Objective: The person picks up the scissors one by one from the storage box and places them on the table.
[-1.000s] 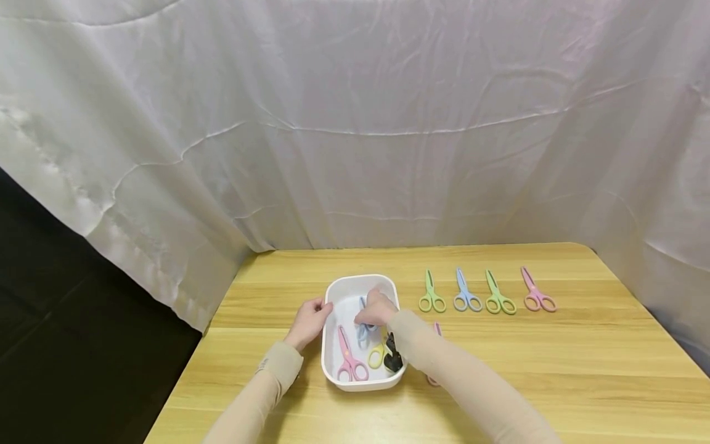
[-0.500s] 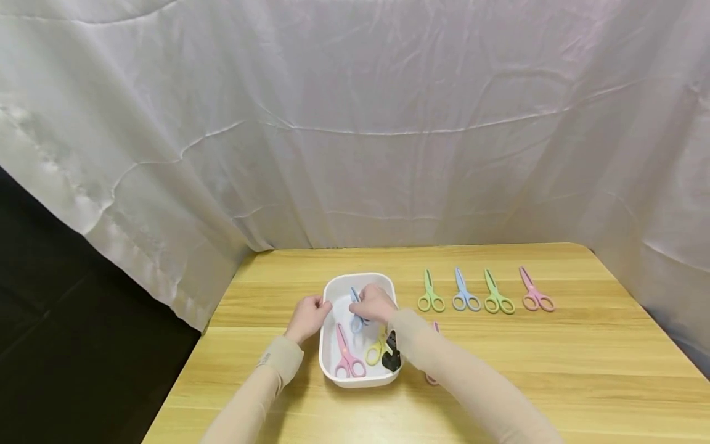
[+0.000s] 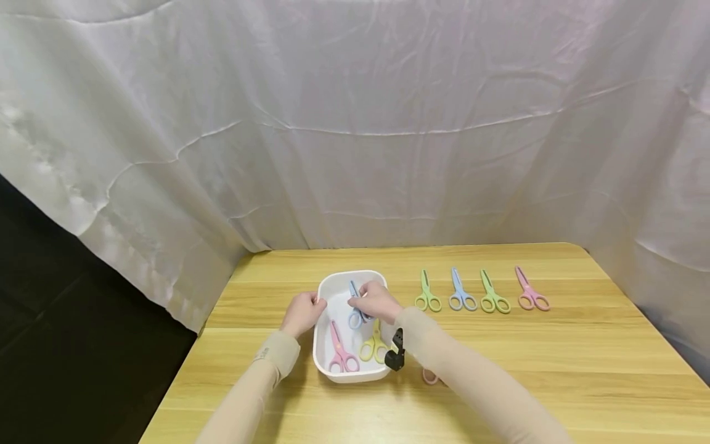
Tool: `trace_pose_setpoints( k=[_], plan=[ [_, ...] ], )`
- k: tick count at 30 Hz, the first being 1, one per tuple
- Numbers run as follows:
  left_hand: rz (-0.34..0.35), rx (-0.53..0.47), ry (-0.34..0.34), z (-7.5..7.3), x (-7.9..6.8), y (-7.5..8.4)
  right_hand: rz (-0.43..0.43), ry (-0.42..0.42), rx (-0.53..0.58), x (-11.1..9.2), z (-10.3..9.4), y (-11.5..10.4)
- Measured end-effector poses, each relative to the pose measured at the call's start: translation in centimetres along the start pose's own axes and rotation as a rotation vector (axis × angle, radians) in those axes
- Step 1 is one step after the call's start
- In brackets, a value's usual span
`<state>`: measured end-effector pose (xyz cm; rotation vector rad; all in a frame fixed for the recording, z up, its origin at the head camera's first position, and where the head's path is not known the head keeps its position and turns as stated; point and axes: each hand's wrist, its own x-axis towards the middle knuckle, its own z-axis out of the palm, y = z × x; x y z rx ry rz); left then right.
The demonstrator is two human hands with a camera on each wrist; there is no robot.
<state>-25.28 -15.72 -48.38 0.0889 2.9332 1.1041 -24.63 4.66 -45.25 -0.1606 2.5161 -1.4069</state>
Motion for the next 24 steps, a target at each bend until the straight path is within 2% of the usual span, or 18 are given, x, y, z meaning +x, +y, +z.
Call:
trace_pose_setpoints(
  k=[5,9,16,24],
  plan=[
    [-0.004,0.016,-0.015,-0.1,0.2,-0.1,0.034,-0.003,0.051,-0.2,-0.5,0.2],
    [-0.01,0.027,-0.024,-0.2,0.2,0.1,0.039,-0.001,0.097,-0.5,-1.1,0.4],
    [-0.035,0.037,-0.053,-0.2,0.2,0.5,0.045,0.004,0.103,-1.1,-2.1,1.2],
    [-0.061,0.057,-0.063,-0.2,0.2,0.7,0.054,0.004,0.196,-2.0,-3.1,2.1]
  ],
)
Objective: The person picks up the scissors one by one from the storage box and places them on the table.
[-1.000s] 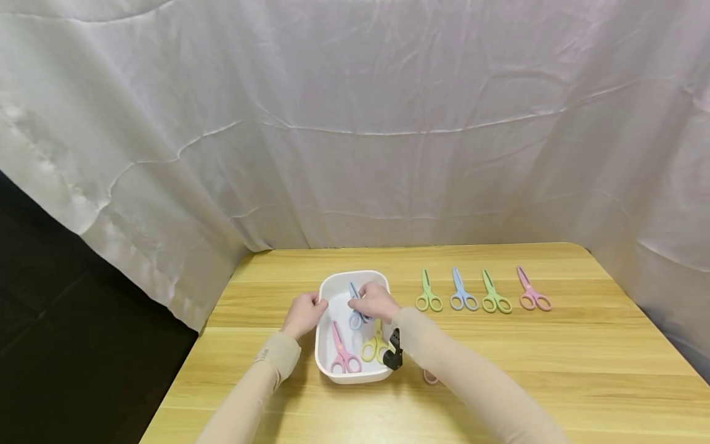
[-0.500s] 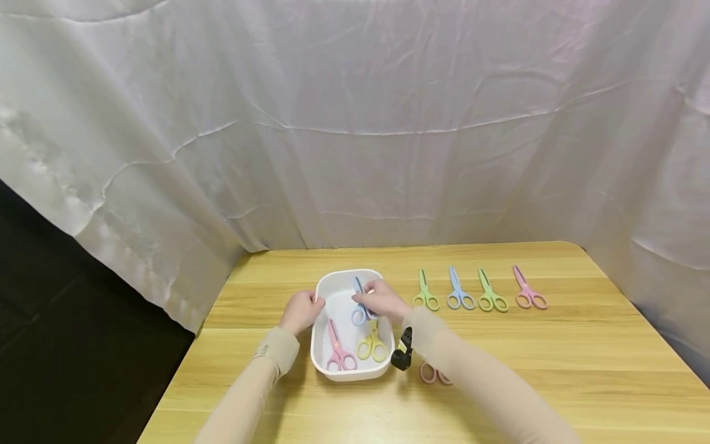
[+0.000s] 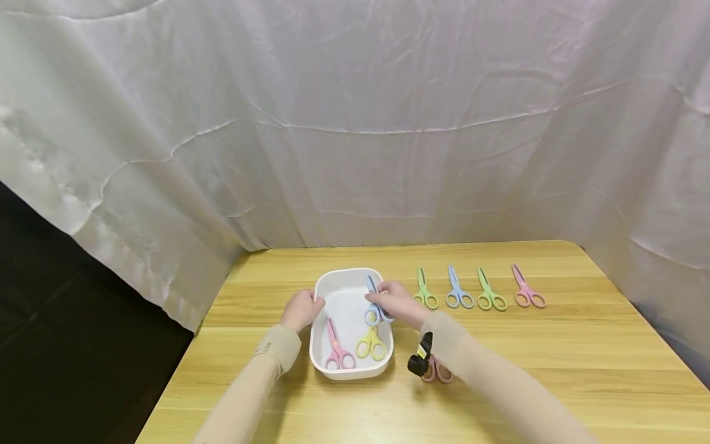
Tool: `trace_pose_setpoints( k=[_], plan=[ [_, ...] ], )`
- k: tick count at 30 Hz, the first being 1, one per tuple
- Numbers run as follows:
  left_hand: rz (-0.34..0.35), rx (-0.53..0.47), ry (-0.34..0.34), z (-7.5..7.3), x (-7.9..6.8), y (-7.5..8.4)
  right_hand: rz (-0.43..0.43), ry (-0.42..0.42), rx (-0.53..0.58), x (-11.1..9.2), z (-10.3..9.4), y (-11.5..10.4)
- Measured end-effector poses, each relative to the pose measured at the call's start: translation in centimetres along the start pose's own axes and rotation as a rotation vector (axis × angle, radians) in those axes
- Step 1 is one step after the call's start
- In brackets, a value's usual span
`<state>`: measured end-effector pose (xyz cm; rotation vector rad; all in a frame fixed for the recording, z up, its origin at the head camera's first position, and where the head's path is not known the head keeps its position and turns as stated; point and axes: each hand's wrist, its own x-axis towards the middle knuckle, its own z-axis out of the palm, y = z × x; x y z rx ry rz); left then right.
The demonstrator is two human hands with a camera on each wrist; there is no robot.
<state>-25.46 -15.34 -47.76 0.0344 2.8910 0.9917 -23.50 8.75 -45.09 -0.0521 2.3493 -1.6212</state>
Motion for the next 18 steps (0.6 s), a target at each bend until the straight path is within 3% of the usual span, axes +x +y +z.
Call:
trace_pose_setpoints(
  k=[4,18],
  plan=[
    [-0.007,0.008,0.012,-0.1,-0.1,0.3,0.009,-0.006,0.062,-0.5,-0.6,0.4],
    [-0.042,0.031,-0.008,0.1,0.0,0.3,0.018,0.008,0.042,-1.7,-2.9,3.0]
  ],
)
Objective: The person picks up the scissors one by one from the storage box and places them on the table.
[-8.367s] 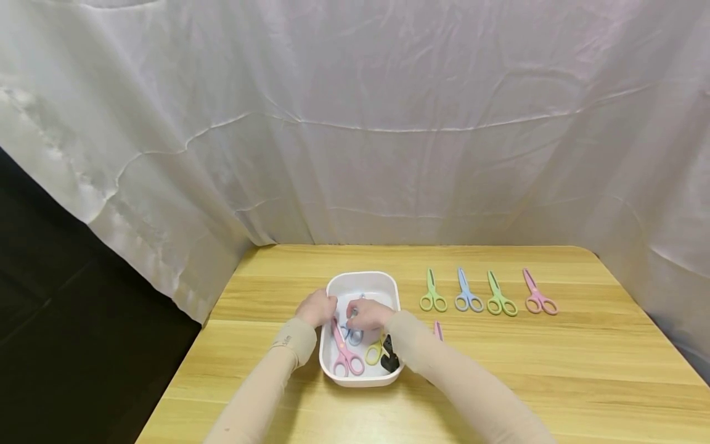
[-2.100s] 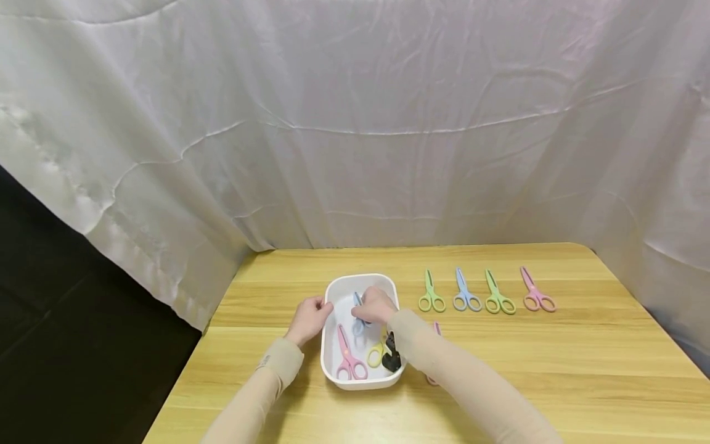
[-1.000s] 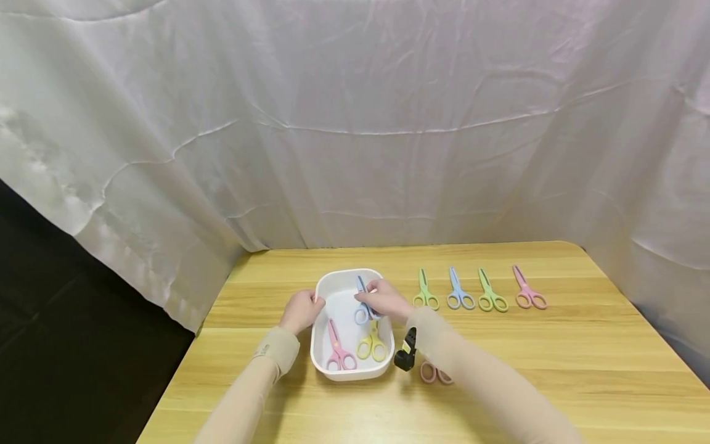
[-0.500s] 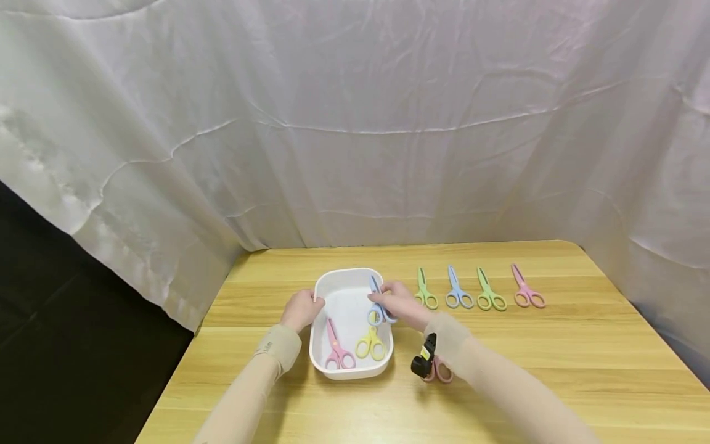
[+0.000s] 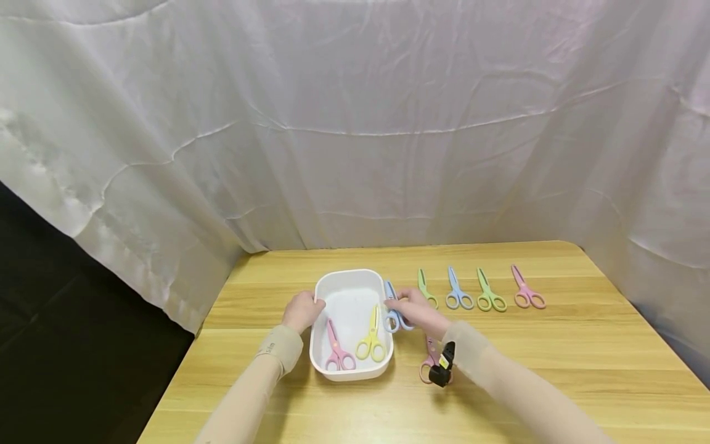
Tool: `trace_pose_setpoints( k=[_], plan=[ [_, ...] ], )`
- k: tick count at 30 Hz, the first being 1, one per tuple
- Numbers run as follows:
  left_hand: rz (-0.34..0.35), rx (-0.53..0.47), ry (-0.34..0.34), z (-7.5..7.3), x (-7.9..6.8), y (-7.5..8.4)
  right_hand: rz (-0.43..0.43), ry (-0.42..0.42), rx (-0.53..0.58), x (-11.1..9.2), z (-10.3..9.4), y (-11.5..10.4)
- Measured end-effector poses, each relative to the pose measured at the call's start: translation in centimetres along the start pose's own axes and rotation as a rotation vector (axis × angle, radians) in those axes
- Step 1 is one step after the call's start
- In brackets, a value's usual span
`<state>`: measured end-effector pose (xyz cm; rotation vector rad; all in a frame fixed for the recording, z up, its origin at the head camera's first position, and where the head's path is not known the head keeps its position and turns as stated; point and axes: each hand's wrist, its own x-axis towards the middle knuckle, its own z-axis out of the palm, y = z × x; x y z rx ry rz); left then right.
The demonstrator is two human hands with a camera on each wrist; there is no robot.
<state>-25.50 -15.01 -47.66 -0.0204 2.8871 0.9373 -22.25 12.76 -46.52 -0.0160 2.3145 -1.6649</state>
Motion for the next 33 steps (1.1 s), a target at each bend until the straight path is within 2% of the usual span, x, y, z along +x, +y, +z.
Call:
trace_pose_setpoints(
  k=[6,14,33],
  plan=[
    [-0.02,-0.012,-0.007,0.0,-0.1,0.0,0.03,0.01,-0.024,-0.3,-0.9,0.8],
    [-0.041,-0.018,-0.014,-0.1,0.0,-0.2,0.015,-0.037,-0.011,-1.1,-2.1,1.3],
    [-0.029,0.017,-0.011,0.0,0.2,0.0,-0.018,-0.036,-0.039,-2.4,-5.1,3.5]
  ],
)
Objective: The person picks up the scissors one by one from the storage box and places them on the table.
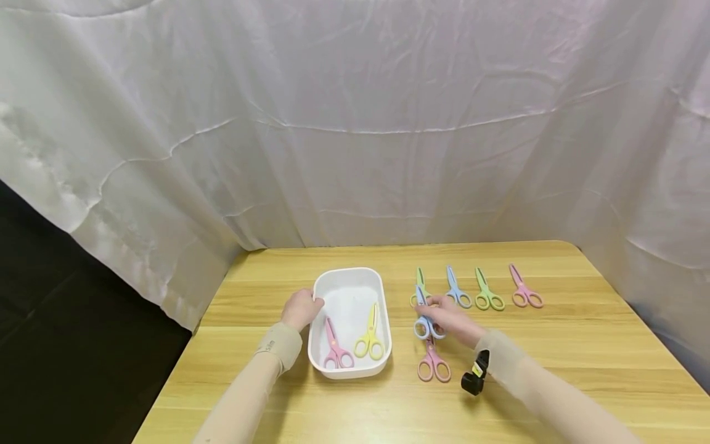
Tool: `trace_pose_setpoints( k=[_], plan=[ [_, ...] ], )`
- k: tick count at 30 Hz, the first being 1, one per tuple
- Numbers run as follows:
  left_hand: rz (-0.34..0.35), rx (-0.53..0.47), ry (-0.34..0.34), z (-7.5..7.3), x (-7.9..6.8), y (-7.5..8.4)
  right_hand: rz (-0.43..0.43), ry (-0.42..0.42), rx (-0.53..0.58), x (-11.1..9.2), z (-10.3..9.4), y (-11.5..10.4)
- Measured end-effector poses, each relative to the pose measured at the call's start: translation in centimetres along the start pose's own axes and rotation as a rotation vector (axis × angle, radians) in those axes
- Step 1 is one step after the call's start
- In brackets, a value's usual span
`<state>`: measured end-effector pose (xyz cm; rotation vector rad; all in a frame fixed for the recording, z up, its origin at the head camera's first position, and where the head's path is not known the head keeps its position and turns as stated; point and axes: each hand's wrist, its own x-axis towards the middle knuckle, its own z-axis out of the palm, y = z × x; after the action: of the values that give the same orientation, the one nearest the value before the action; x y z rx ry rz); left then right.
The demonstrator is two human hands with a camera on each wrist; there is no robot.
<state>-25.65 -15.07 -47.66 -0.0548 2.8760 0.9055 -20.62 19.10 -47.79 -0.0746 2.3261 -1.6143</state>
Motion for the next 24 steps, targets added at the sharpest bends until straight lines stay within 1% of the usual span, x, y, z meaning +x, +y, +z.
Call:
trace_pose_setpoints(
  k=[8,12,17,24],
  plan=[
    [-0.001,-0.001,-0.005,-0.1,-0.1,0.1,-0.008,0.004,-0.005,-0.5,-1.0,0.5],
    [0.008,0.009,0.002,-0.1,-0.1,0.2,0.003,-0.004,-0.011,-0.9,-1.7,0.7],
    [0.004,0.012,0.002,-0.1,-0.1,0.3,0.009,-0.008,-0.032,-1.4,-2.7,1.2],
    [0.008,0.002,-0.002,-0.1,-0.1,0.2,0.029,-0.022,-0.038,-1.9,-3.4,1.9]
  ],
)
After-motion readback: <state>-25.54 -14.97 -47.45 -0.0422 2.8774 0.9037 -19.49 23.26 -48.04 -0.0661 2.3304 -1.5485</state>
